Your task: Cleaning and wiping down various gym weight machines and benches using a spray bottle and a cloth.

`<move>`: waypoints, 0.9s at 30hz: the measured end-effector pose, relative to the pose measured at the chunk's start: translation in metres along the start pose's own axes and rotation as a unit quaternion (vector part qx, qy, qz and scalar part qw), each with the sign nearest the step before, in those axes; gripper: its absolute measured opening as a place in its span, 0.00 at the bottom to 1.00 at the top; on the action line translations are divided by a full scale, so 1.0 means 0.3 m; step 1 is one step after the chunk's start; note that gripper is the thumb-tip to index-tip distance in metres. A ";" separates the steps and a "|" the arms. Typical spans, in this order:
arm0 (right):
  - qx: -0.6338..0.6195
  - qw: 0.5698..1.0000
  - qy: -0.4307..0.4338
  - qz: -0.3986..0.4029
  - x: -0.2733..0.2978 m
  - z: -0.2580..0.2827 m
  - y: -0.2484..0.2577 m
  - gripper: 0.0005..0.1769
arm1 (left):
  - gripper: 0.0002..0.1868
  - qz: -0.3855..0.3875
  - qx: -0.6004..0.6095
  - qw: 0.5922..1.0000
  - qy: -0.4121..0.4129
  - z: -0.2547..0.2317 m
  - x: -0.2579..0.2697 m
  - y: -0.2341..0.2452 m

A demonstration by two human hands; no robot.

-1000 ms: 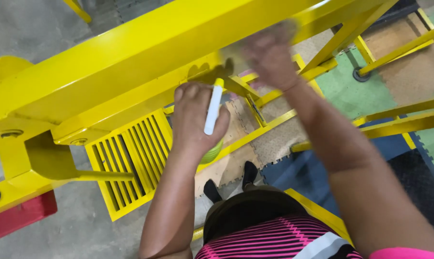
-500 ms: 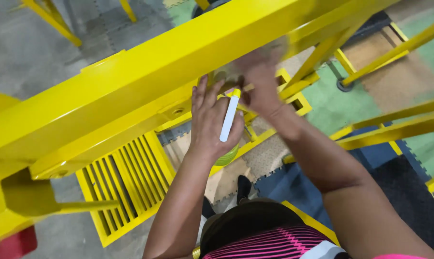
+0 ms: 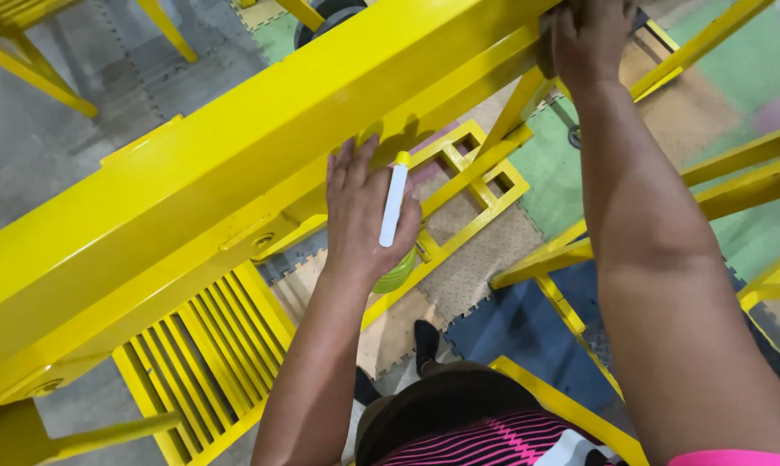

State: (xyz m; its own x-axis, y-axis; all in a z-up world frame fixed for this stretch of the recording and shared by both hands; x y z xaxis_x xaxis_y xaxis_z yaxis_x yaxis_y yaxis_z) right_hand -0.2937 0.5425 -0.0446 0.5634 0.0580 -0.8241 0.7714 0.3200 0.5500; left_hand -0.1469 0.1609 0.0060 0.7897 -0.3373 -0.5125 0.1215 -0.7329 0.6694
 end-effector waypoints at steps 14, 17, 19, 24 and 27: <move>-0.123 0.972 0.147 0.138 0.037 0.699 0.038 0.20 | 0.20 -0.021 -0.078 0.997 0.013 -0.001 -0.004 -0.034; -0.109 0.974 -0.057 0.189 -0.050 0.302 -0.072 0.03 | 0.20 -0.012 -0.087 0.996 0.025 0.003 -0.008 -0.035; -0.144 0.981 -0.082 0.103 -0.088 0.111 -0.025 0.05 | 0.20 -0.011 -0.085 0.996 0.025 -0.003 -0.009 -0.037; -0.115 0.963 -0.239 0.056 0.020 -0.316 -0.156 0.09 | 0.21 -0.011 -0.072 0.997 0.024 0.004 -0.013 -0.031; -0.085 0.954 -0.282 -0.064 0.092 -0.235 -0.210 0.17 | 0.24 -0.002 -0.046 0.999 0.019 0.016 -0.001 -0.014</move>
State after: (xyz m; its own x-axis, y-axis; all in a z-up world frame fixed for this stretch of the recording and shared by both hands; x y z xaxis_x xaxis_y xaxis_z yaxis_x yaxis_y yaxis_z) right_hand -0.3475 0.5907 -0.1116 0.5747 -0.4934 -0.6529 0.8122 0.4415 0.3813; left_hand -0.1506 0.1611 0.0009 0.8111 -0.3097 -0.4962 0.1790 -0.6761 0.7147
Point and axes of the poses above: each hand's wrist, its own x-axis away from the middle knuckle, its own y-axis out of the back of the hand, z = x × y, the point moved 8 cm from there along -x, towards the middle knuckle, and after that the axes turned 2 degrees about z, right-handed, at the moved point
